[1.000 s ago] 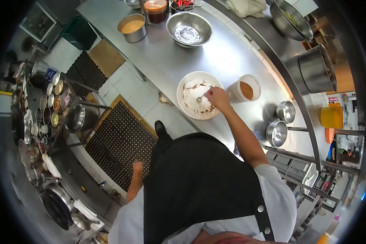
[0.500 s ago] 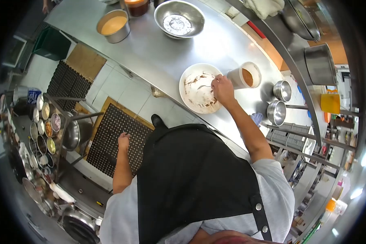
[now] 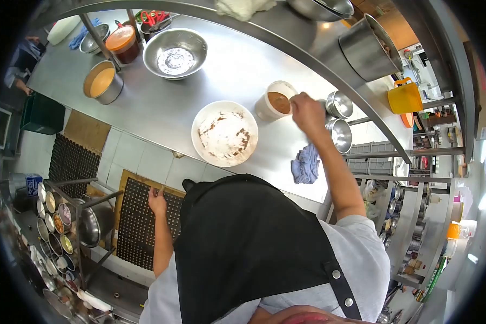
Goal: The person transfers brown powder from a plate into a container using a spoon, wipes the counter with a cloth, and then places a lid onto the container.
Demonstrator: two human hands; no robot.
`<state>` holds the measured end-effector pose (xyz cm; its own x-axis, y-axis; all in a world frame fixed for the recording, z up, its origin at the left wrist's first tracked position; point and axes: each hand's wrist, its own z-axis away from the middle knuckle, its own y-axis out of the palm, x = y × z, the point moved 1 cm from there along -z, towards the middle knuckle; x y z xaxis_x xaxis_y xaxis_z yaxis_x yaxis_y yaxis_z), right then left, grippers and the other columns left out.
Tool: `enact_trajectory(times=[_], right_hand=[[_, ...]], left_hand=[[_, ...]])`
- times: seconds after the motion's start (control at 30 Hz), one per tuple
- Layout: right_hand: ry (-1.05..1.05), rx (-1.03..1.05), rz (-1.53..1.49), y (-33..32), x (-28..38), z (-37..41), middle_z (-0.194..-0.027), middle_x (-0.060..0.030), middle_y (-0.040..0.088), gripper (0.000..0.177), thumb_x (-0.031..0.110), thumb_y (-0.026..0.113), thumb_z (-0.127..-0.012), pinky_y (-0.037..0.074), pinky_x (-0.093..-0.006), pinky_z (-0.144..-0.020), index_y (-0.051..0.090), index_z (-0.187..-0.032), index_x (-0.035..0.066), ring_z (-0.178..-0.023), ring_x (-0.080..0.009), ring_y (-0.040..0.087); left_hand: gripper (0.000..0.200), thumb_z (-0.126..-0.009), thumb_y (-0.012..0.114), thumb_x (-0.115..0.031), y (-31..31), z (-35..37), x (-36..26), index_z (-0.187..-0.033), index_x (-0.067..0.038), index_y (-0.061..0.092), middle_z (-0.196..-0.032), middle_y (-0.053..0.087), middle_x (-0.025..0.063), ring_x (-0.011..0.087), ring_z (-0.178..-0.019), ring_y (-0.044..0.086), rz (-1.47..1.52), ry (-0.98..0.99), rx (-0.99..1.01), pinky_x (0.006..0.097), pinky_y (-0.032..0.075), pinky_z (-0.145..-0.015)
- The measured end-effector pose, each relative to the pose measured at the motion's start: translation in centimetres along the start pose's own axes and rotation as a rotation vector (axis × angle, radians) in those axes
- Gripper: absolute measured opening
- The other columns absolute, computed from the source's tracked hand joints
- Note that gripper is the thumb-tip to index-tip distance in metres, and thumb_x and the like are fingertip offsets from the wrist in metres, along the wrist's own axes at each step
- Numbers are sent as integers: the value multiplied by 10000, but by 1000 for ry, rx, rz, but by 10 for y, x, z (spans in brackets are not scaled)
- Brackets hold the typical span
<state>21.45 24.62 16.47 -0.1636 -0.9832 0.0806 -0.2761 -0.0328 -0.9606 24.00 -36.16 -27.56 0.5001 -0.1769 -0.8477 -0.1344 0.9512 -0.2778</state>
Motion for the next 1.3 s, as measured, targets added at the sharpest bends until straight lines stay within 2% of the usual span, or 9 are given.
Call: enact_trajectory(times=[0.1,0.3,0.57,0.7,0.77,0.9,1.0,1.1,1.3], right_hand=[[52,20,39,-2,-32,-18,-971,-155,719,126,139,648,-924,590,-512,-801,757,-905,80,-887,-373,736],[-23,443,160,67,-66,-34,-1080,-163,743,231,239,648,-943,596,-484,-839,789,-1034,80,-976,-360,747],[234,68,-261,15,-109,76,-1086,-138,722,313,320,711,-989,567,-451,-834,759,-1171,69,-982,-326,721],[202,210,-100,108,-128,225,-1543,-262,516,643,465,730,-962,432,-568,-1150,592,-1482,112,-1444,-447,481],[310,389,-34,126,-112,271,-1667,-286,361,736,521,722,-950,284,-642,-1243,523,-1554,151,-1552,-517,285],[202,47,-163,178,-147,283,-1615,-236,466,473,167,652,-941,329,-614,-1228,663,-1413,134,-1485,-491,417],[222,-151,-577,180,-189,205,-1256,-185,738,385,-6,617,-888,555,-430,-1006,753,-1243,53,-1151,-339,703],[669,261,-1400,166,-204,95,-1154,-103,756,375,92,588,-977,592,-344,-888,725,-1324,56,-1005,-187,722],[351,642,-1552,130,-140,-1,-1270,-147,718,444,69,516,-941,551,-329,-1018,696,-1339,-10,-1096,-221,694]], left_hand=[[614,-945,732,-62,43,62,-129,-1502,87,521,-1493,591,274,400,-1379,575,-348,362,-162,450,438,-1174],[545,-954,754,-104,160,119,-294,-1448,54,588,-1493,599,255,404,-1414,545,-203,782,-161,463,402,-1211],[635,-935,801,-275,339,176,-409,-1472,-12,589,-1411,662,206,291,-1076,740,-270,556,560,395,570,-983],[657,-972,737,-205,421,142,-391,-1552,-24,485,-1400,657,177,255,-937,758,-391,1009,264,353,621,-830],[624,-991,615,-124,419,155,-413,-1576,-16,428,-1388,648,188,239,-860,762,-73,330,718,354,624,-678],[576,-932,558,-74,406,171,-412,-1506,-37,524,-1406,655,218,280,-878,780,-172,352,688,380,624,-658],[544,-925,557,-58,395,178,-409,-1468,-70,585,-1360,695,214,320,-943,778,-232,308,723,408,630,-770],[511,-914,553,-54,398,177,-400,-1415,-84,648,-1299,730,225,367,-1029,760,-478,583,772,434,604,-911],[504,-924,539,-35,396,199,-400,-1406,-83,676,-1302,733,234,355,-1098,753,-650,786,704,427,576,-984]])
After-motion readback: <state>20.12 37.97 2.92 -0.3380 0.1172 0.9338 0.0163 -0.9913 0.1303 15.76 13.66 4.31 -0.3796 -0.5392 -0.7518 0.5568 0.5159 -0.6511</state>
